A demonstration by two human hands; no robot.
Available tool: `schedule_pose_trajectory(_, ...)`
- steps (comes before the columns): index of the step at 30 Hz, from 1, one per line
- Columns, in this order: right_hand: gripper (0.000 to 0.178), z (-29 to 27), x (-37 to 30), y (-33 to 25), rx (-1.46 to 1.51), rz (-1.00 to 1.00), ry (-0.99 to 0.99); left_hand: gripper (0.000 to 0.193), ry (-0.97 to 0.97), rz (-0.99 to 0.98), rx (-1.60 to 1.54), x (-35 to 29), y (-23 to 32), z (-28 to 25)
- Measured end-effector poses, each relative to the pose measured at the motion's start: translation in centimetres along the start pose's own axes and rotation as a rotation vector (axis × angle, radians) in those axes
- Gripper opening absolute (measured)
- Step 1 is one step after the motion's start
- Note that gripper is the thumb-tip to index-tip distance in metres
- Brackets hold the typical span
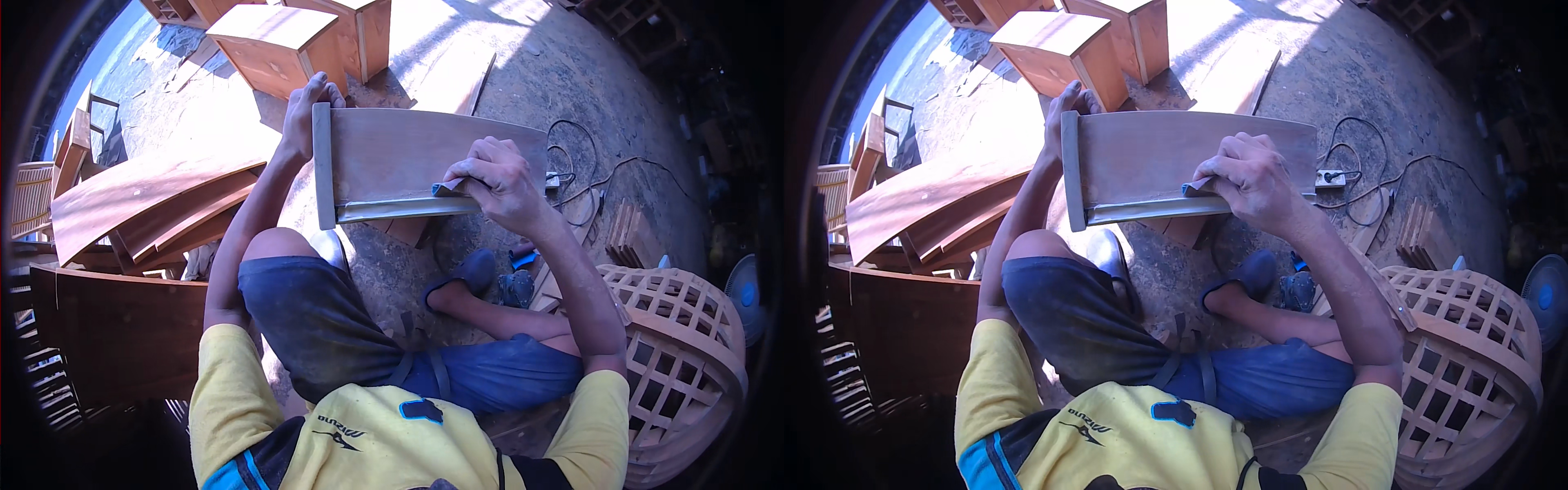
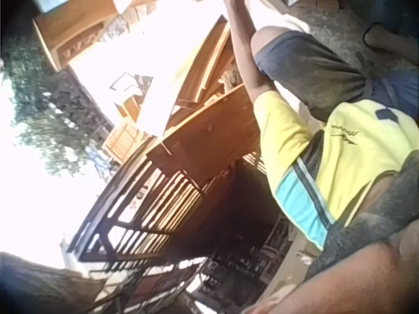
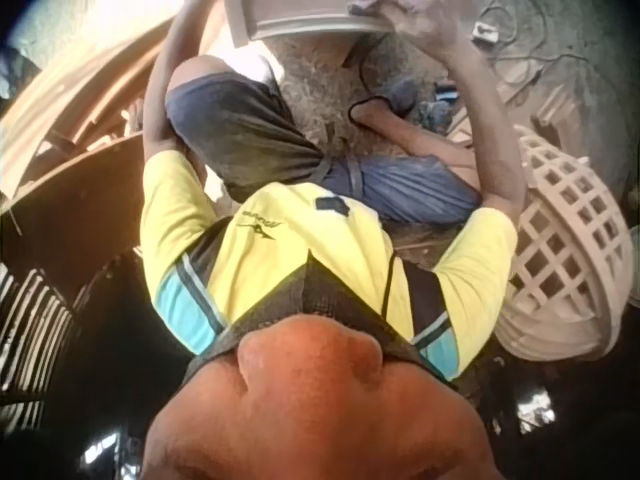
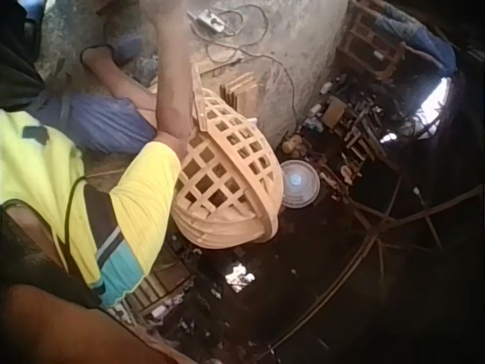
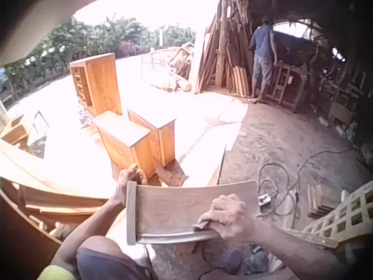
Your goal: The person sands the inner surfaces of a wooden drawer and the edges of its front panel using sandpaper.
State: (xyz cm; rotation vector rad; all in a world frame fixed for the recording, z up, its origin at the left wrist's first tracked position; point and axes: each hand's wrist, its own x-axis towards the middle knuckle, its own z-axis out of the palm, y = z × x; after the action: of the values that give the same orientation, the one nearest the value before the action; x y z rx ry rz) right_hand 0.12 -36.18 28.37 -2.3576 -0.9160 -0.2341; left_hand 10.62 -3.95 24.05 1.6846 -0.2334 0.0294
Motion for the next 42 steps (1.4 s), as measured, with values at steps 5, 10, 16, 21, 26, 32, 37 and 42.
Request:
schedule_pose_trajectory(5,0.013,5.1,2.9,-4.4,0.082,-0.201,0.094,0.064,-0.034,-0.088,-0.197,-0.4,-3.9,-1.2)
schedule_pose_trajectory(10,0.010,-1.0,-4.5,3.7,-0.119,-0.012,-0.026,0.062,-0.028,-0.099,-0.221,-1.0,-4.7,-4.5)
schedule_pose_trajectory(16,0.011,1.5,-1.4,1.1,-0.011,-0.136,0.092,0.061,0.060,-0.186,-0.319,-0.1,-5.4,-3.1)
schedule_pose_trajectory(21,0.010,3.9,0.0,0.1,-0.009,-0.240,0.068,0.061,0.005,-0.230,-0.445,-0.3,-7.7,-4.8)
schedule_pose_trajectory(26,0.011,-7.2,-9.5,11.8,-0.279,0.137,0.118,0.057,0.120,-0.244,-0.453,-0.1,-6.9,-4.5)
schedule_pose_trajectory(32,0.023,-4.8,-5.1,9.9,0.032,0.694,0.537,0.059,0.135,-0.145,-0.409,-0.1,-7.0,-3.7)
schedule_pose_trajectory(37,0.025,1.8,3.7,6.1,-0.035,0.382,0.436,0.059,0.137,-0.143,-0.389,-0.4,-7.8,-3.4)
schedule_pose_trajectory(42,0.022,-2.0,1.7,11.6,-0.056,0.478,0.418,0.060,0.101,-0.146,-0.370,-1.0,-6.8,-2.6)
